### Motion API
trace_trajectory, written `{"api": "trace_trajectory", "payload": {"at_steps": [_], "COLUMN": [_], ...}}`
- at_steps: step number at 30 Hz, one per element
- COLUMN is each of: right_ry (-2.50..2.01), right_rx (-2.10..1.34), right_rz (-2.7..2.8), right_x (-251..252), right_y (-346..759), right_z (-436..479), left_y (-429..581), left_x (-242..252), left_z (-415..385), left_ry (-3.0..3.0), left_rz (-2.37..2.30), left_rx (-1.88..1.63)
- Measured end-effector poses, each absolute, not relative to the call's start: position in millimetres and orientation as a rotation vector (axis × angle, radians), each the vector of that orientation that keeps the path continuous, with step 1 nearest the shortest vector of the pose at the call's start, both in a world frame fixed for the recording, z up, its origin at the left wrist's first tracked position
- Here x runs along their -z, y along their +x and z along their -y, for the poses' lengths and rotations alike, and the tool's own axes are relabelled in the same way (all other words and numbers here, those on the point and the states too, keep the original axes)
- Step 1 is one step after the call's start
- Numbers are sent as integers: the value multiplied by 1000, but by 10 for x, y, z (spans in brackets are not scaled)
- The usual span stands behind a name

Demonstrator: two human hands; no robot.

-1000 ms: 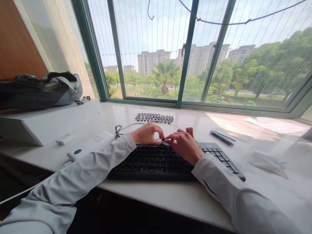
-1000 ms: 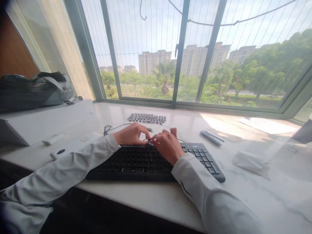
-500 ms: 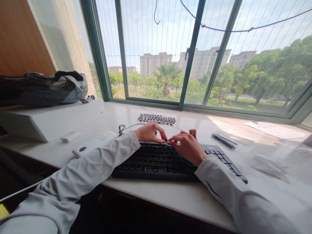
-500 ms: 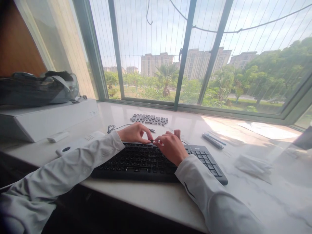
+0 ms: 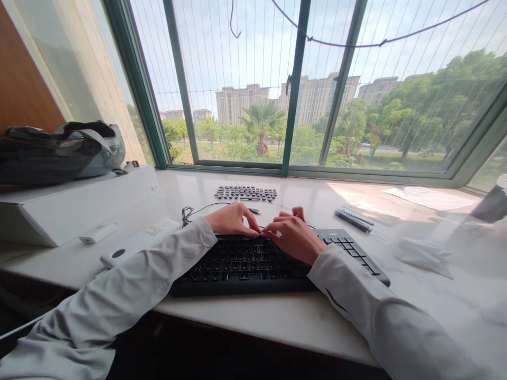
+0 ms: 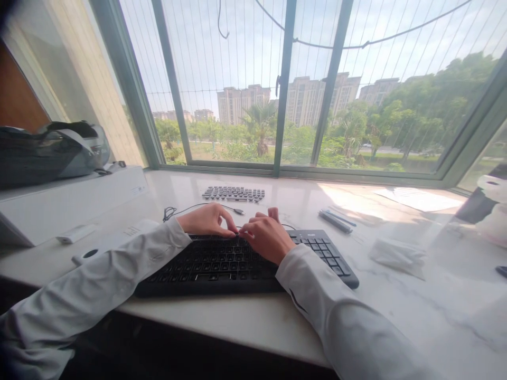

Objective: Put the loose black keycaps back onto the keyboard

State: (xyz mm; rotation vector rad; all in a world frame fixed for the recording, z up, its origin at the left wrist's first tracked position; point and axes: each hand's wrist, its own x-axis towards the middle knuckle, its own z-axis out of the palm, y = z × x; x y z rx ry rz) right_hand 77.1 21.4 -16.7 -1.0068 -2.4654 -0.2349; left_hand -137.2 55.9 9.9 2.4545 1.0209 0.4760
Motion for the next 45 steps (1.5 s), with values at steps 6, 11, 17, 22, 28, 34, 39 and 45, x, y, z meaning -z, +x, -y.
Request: {"api": "trace_trajectory", "payload": {"at_steps": [6,11,17,22,28,34,39,45], "right_ry": [-978,-973,-963,-981,-944,-916,-895,-872], "right_rx": [195,196,222,227,214,205,207,219], "right_rz": [2483,2474,2484,2490,2495,2495,2517,2562], "right_x": [178,171,167,172,196,210,181,148], "right_y": [764,772,772,758,770,770,780,810], "right_z": [-217,-213,-208,-203,-227,-235,-218,-230], "left_y": [-1335,-1324,-1346,-1361,-1346,-1324,-1315,-1317], "left_x": [-133,-116,-86,-72,-89,-115,-122,-127], "left_z": [-509,-515,-562,-586,-557,-522,-509,-498], "left_ry": [2378,2311,2279,2260,2234,2242,2270,2286], "left_rz": [-1085,-1124,-1137,-1134,-1160,-1179,-1215,-1204], "left_rx": [-463,-461,-432,-423,-397,-403,-412,-403]}}
